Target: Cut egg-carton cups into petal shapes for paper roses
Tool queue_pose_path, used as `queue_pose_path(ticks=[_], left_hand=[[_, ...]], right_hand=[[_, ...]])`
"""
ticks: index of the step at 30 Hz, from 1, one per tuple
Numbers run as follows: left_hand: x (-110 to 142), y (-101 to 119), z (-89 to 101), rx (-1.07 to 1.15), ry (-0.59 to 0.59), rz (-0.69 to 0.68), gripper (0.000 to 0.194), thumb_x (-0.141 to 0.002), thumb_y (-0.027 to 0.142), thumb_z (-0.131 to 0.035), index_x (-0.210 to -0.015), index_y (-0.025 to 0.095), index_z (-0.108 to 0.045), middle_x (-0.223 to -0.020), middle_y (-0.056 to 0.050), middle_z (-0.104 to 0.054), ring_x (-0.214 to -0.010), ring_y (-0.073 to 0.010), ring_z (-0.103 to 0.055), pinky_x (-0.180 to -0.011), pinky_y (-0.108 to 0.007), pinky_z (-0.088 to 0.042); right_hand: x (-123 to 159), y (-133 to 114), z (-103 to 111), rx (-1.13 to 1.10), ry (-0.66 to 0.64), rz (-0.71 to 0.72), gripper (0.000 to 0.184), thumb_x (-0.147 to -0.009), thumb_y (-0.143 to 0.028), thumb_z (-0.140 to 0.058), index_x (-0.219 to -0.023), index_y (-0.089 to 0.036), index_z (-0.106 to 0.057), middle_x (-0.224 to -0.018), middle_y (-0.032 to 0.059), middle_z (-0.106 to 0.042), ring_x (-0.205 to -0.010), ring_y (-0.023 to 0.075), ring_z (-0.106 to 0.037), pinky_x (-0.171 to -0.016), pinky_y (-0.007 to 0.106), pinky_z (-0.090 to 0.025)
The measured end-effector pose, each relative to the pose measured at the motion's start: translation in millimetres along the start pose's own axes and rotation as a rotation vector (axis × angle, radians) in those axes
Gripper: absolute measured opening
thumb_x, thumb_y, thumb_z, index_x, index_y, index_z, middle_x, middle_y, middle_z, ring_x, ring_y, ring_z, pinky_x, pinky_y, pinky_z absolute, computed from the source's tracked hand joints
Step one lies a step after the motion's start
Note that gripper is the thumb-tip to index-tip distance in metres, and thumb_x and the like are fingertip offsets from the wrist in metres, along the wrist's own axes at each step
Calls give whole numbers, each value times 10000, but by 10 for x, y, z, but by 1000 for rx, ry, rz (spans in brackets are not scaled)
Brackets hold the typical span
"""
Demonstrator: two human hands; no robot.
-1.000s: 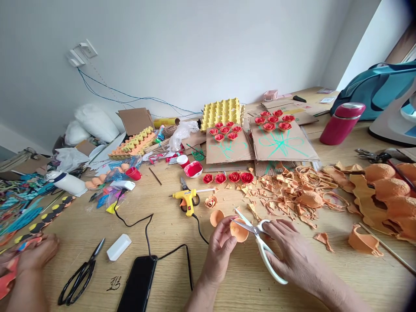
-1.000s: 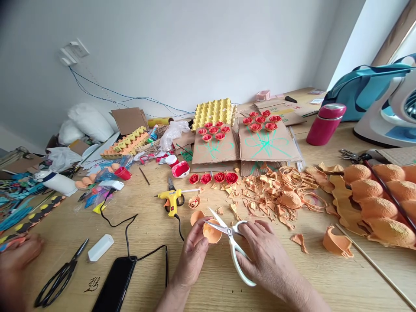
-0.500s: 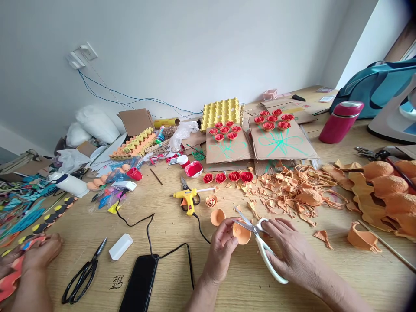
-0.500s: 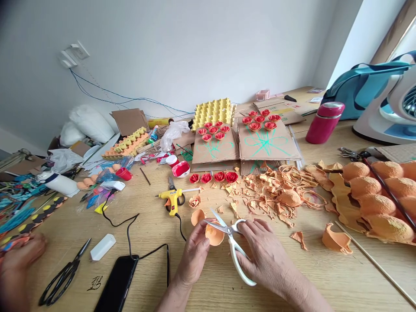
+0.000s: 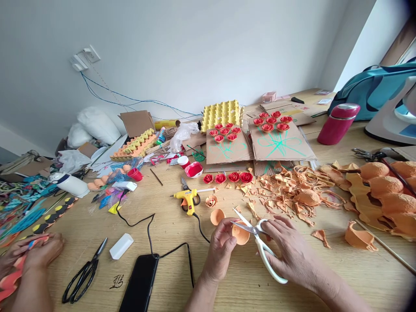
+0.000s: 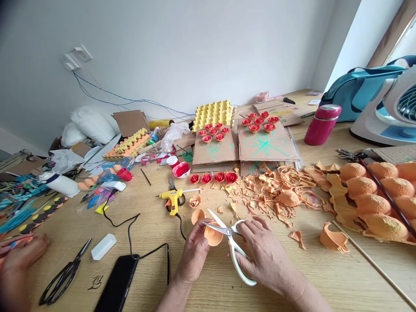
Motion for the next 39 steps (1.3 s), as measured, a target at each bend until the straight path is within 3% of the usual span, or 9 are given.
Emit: queue_pose_path(ticks=[11,19,28,39], left_hand=[[14,-32,-13,186,47,25,351,-801,392,-729,-1115,247,-664,-1113,-54,-657,-1047,-227,-597,-908,-320,-474],[22,-96,64,271,151,57,353,-785,422,-756,-1081,248,-672,-1088,-41,-611,-861,-165,-580,-642,-231,-495],[2,-3,4,185,7,47,256,-842,408,-708,-997,209,-670,-943,-31,-639,-794,-128,-552,-669,-208,-457],[6,32,14,156,18,28,259,-849,429,-686,-988,210,-680,-910,-38,-640,-779,-154,-561,-621,-218,-462]], right_hand=[[50,31,-75,40,-9,28,140,-889,-254,-545,-809,-245,-430,-690,-54,-542,-631,155,-540,-977,484,-362],[57,34,-67,22,-38,62,195,-927,-287,-534,-784,-244,-410,-675,-51,-535,-597,143,-524,-923,439,-403],[25,-20,-39,45,-5,43,131,-844,-205,-573,-894,-236,-456,-802,-6,-575,-742,193,-544,-920,462,-378],[69,29,-121,47,-53,78,174,-861,-226,-564,-814,-244,-396,-717,-52,-521,-643,149,-526,-1005,488,-336]])
Point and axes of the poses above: each hand's wrist, its own x-axis away from the middle knuckle, its own z-axis out of the back of the hand, y = z × x, the point moved 5 cm from there along -x, towards the middle knuckle
